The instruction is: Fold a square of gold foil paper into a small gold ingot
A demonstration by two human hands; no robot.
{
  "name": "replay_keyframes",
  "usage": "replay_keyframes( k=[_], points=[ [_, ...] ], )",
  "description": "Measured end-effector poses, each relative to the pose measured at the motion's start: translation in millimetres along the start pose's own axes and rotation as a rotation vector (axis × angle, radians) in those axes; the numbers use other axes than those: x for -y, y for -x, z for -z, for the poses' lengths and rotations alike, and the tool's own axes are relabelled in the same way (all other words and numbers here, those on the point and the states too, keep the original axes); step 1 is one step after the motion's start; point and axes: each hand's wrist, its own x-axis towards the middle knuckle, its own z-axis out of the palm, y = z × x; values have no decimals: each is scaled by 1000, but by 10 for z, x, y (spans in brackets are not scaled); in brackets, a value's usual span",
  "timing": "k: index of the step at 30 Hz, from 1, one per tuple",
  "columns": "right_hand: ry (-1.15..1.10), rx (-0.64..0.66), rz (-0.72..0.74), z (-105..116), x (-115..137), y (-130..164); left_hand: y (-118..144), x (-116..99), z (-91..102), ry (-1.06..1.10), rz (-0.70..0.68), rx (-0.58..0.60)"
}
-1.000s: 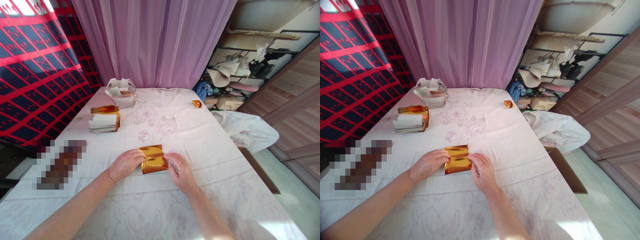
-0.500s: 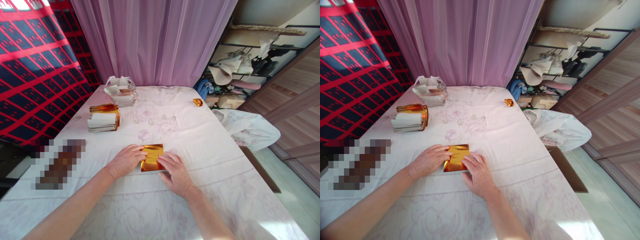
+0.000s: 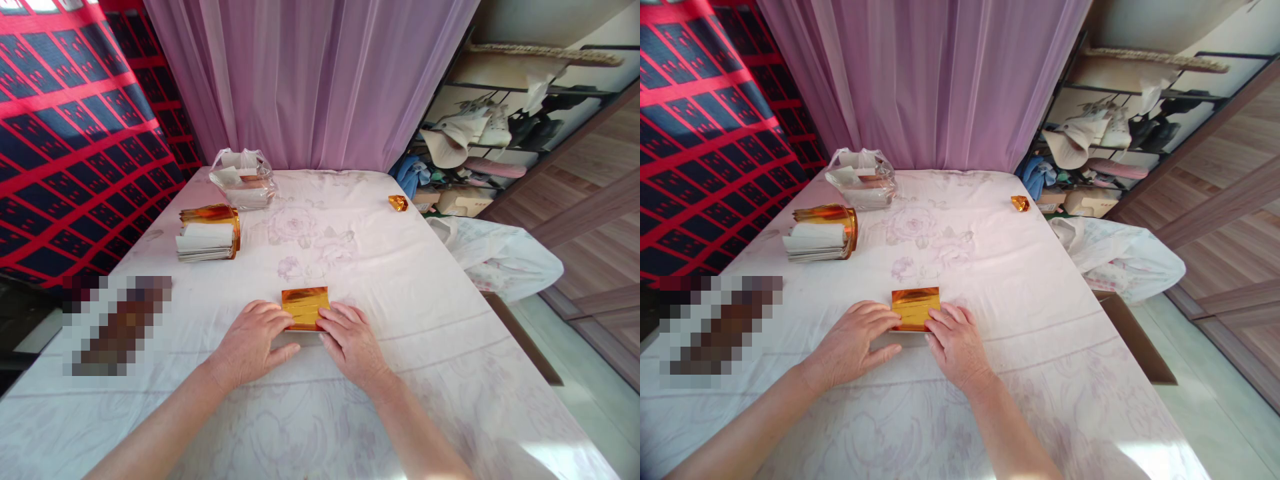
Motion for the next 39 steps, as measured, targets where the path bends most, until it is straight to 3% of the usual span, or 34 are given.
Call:
replay_keyframes(
  k=[8,17,23,27,32,39],
  points=[
    [-66,-21,-35,-5,-79,-5,-40,-40,-199,-76,71,-100],
    [-142,-113,-110,-43,-241,-183,3,-19,-267,-67,140,-210],
    [-150,-177,-156,-104,-162,-171,26,-218,-267,-169,-56,-333],
    [-157,-177,-177,-94,-148,-183,42,-330,-364,-198,-214,-290],
    [-146,-179,-160,-85,-149,-188,62,-309,-475,-252,-209,-220],
    [-146,-179,-164,-83,-141,-184,61,-297,-466,-259,-191,-181]
  ],
)
